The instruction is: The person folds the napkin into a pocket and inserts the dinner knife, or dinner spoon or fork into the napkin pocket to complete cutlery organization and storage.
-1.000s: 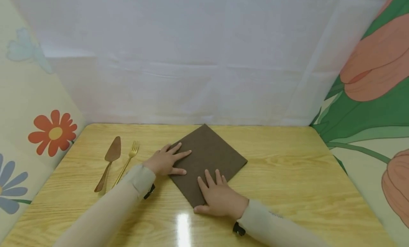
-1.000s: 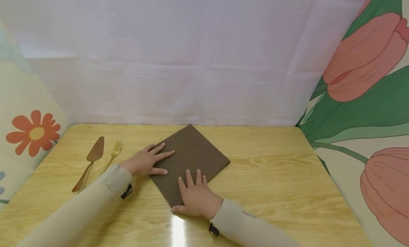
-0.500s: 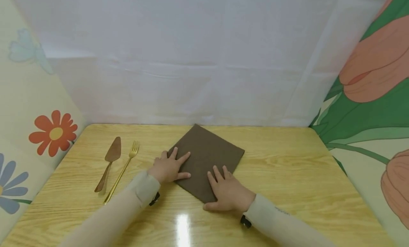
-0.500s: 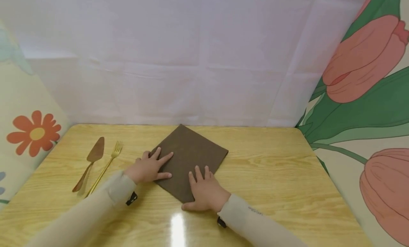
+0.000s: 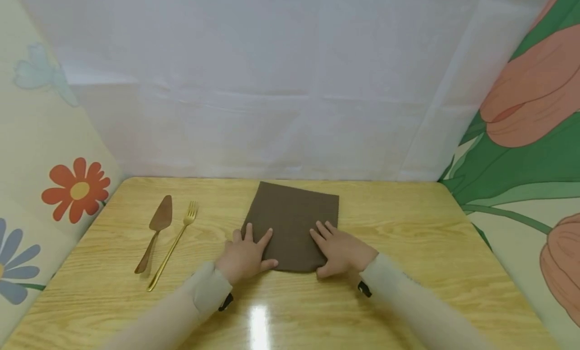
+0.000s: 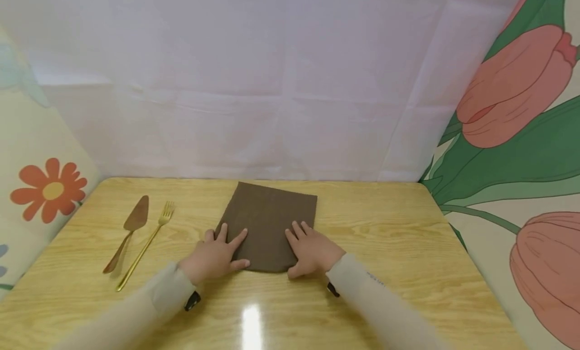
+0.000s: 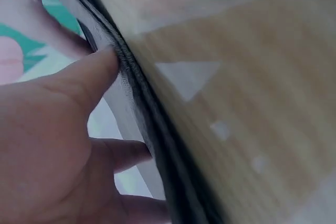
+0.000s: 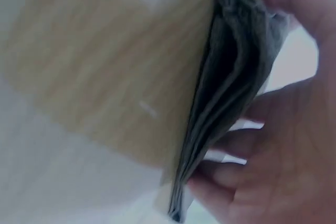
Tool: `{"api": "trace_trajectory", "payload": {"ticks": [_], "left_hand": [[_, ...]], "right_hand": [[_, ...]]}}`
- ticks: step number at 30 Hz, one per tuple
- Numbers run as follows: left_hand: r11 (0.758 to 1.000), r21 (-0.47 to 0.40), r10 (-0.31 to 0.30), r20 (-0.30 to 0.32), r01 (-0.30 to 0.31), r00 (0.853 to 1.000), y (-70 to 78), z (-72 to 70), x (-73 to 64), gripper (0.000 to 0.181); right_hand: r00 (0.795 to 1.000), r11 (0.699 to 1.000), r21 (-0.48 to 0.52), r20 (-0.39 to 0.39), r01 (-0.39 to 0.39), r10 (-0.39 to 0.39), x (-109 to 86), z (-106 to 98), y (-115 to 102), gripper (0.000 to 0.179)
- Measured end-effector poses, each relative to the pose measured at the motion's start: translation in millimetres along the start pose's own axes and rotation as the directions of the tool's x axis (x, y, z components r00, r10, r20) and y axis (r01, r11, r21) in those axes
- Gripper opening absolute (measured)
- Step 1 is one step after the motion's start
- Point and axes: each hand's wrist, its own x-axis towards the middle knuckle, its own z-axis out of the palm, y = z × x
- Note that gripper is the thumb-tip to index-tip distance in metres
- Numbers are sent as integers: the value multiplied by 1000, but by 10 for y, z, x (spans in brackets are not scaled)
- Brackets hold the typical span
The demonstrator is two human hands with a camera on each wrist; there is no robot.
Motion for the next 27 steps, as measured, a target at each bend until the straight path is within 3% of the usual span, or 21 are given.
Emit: {"api": "trace_trajectory", "payload": {"ticks": [9, 13, 17, 20, 27], "left_hand": [[996, -24, 90, -16, -90, 996, 221, 87, -163, 73], [987, -96, 123, -26, -125, 992, 201, 126, -169, 71], [969, -144, 200, -28, -202, 979, 85, 140, -131, 70], [959, -118, 255, -27, -256, 967, 4, 117, -88, 70], [961, -44, 273, 22, -272, 962, -24, 51, -4, 76]], "right_hand": [[997, 999, 24, 61, -40, 39, 6, -137, 346, 97], [996, 996, 84, 79, -38, 32, -41, -142, 402, 101], [998, 993, 117, 66, -22, 14, -113, -90, 325, 108], [999, 995, 101, 37, 4, -8, -154, -23, 207, 106], [1000, 999, 38, 8, -10, 10, -159, 42, 18, 93]]}}
